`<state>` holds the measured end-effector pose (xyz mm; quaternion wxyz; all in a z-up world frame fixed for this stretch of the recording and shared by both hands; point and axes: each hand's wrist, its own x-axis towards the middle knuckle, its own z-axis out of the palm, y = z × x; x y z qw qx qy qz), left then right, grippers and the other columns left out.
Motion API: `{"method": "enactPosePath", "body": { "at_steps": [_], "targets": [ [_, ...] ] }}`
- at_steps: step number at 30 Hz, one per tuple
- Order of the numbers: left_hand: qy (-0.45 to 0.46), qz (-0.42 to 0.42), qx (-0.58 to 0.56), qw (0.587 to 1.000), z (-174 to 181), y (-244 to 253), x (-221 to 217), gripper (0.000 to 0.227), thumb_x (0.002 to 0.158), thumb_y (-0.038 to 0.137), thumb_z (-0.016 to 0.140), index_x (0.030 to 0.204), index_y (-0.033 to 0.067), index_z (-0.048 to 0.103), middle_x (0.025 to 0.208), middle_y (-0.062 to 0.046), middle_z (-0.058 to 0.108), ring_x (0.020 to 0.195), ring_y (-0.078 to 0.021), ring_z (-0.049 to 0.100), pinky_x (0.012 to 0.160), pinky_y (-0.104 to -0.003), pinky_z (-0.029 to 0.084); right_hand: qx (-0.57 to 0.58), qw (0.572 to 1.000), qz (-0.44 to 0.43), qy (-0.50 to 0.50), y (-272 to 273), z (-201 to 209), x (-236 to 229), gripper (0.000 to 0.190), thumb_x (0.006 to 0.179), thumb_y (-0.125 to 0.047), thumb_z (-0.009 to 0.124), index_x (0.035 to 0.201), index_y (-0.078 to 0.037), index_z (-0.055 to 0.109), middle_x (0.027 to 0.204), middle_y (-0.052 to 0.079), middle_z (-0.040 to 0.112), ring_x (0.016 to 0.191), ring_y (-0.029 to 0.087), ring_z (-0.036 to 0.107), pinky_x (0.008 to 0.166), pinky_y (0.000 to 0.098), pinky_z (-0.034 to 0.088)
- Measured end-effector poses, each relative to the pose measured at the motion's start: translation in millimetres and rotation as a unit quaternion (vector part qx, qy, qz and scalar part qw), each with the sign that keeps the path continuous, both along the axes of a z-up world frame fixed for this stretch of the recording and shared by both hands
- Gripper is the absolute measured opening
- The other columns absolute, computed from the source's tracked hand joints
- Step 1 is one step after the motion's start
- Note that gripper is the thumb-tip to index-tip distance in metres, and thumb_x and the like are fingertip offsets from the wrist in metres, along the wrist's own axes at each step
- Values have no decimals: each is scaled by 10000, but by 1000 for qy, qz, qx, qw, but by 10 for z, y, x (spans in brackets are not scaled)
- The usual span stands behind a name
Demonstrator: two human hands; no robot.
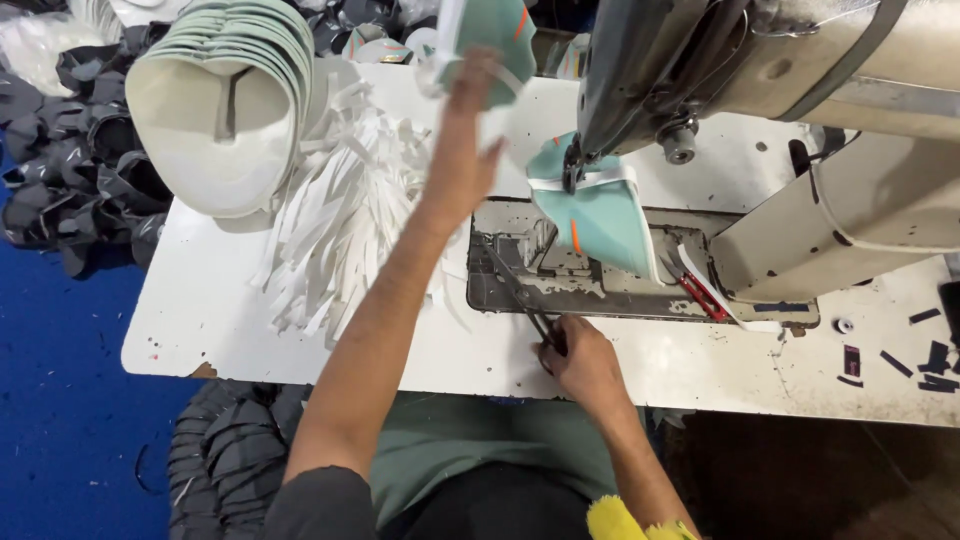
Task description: The person sews a white strap onto a light blue slipper using a sewing machine. They then use scissors to trim the excess strap and thread. This process is repeated for multiple slippers.
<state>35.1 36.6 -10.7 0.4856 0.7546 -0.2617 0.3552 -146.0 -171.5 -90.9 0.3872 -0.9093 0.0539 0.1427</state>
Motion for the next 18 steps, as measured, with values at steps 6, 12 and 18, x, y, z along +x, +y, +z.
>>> {"method": "enactPosePath", "body": {
  "at_steps": [6, 12, 18],
  "targets": [
    [66, 9, 118, 991, -75, -331, -300, 493, 788, -153, 671, 1240, 43, 648, 1372, -117, 625, 1252, -359, 632, 1024, -414, 567, 74, 905, 85, -410, 72, 480, -14, 436, 883, -32, 735, 1299, -35, 606, 1430, 180, 563, 1318, 315, 558, 1043, 415, 543],
    [-20, 71, 101, 992, -46, -539, -931, 131, 884, -62, 747, 922, 28, 659, 1101, -65, 678, 1279, -317, 665, 978, -396, 581, -32, 861, 80, -501, -238, 609, 622, 612, 877, 72, 672, 1461, -9, 505, 1518, 142, 517, 1509, 400, 416, 1280, 557, 340],
    [-15, 83, 112, 990, -62, -576, -987, 119, 887, -66, 743, 909, -1, 646, 1079, -98, 677, 1275, -332, 654, 886, -403, 603, -87, 858, 133, -488, -303, 860, 558, 503, 857, 40, 704, 1325, -124, 624, 1446, 151, 529, 1477, 406, 420, 1163, 534, 375]
  ]
}}
